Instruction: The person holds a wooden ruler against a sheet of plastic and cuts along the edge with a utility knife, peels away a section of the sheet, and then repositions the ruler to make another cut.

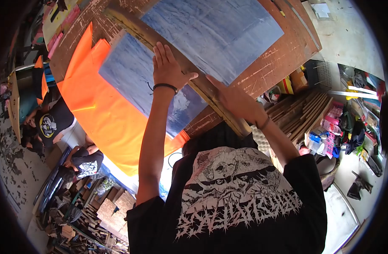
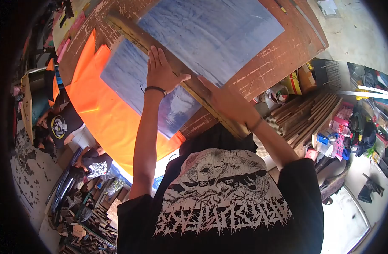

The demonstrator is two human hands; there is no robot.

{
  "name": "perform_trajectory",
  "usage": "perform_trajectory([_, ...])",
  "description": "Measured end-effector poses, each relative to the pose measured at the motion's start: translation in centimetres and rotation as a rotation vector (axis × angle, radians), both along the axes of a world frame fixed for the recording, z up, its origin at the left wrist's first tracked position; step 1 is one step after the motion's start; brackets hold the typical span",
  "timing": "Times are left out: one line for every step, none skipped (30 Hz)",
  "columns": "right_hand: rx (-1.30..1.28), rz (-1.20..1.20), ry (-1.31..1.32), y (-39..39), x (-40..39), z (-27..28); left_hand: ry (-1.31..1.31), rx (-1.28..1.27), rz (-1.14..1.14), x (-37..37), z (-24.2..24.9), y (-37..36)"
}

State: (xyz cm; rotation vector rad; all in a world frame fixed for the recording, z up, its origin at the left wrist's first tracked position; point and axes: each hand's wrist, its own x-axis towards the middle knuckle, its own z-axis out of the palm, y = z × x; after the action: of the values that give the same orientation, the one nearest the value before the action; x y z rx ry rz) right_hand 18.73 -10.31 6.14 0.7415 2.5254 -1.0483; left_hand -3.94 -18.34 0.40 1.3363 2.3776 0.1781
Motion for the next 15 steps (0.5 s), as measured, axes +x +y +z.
perform_trajectory([-0.032, -0.033, -0.03, -0.8, 1.5, 0.6, 0.003, 0.012, 0.0, 0.0, -0.1, -0.3])
perform_trajectory([-0.06, -0.065, -0.056, -1.3, 2.9, 1.4, 0.0, 0.004, 0.003, 0.1, -0.1, -0.6])
perform_trajectory([-0.083, -0.098, -0.078, -1.5, 4.2, 2.0, 0.001, 0.001, 0.004, 0.2, 0.0, -0.5])
perform_trajectory([-0.103, -0.073, -0.045, -1.5, 6.1, 1.9, 0.007, 0.003, 0.002, 0.1, 0.0, -0.3])
perform_trajectory([-0.123, -0.052, -0.016, -1.7, 8.4, 1.5, 0.013, -0.018, -0.009, 0.2, -0.1, -0.4])
perform_trajectory([-0.139, -0.026, 0.018, -1.4, 9.2, 1.1, 0.024, -0.035, -0.014, 0.2, -0.2, -0.4])
perform_trajectory([-0.145, -0.061, 0.008, -0.4, 7.9, 2.2, 0.038, -0.051, -0.016, 0.0, -0.3, -0.2])
perform_trajectory([-0.16, -0.103, -0.006, 0.6, 6.1, 3.9, 0.032, -0.041, -0.009, 0.0, -0.3, -0.2])
perform_trajectory([-0.18, -0.151, -0.02, 1.1, 4.3, 4.6, 0.024, -0.037, -0.009, 0.1, -0.3, -0.3])
perform_trajectory([-0.135, -0.162, 0.094, 1.5, 2.7, 3.7, 0.022, -0.029, -0.008, 0.0, -0.2, -0.2])
perform_trajectory([-0.086, -0.171, 0.214, 2.2, 0.5, 2.6, 0.019, -0.032, -0.008, -0.1, -0.1, -0.2])
perform_trajectory([-0.093, -0.173, 0.229, 2.8, -1.9, 1.4, 0.018, -0.035, -0.009, 0.0, -0.1, -0.2])
perform_trajectory([-0.1, -0.175, 0.245, 3.5, -4.4, 0.3, 0.018, -0.038, -0.009, 0.1, -0.1, -0.2])
perform_trajectory([-0.104, -0.167, 0.265, 4.0, -6.6, -1.3, 0.014, -0.044, -0.006, 0.0, 0.0, -0.2])
perform_trajectory([-0.11, -0.162, 0.283, 4.3, -8.6, -2.9, 0.008, -0.051, -0.004, 0.0, 0.0, -0.2])
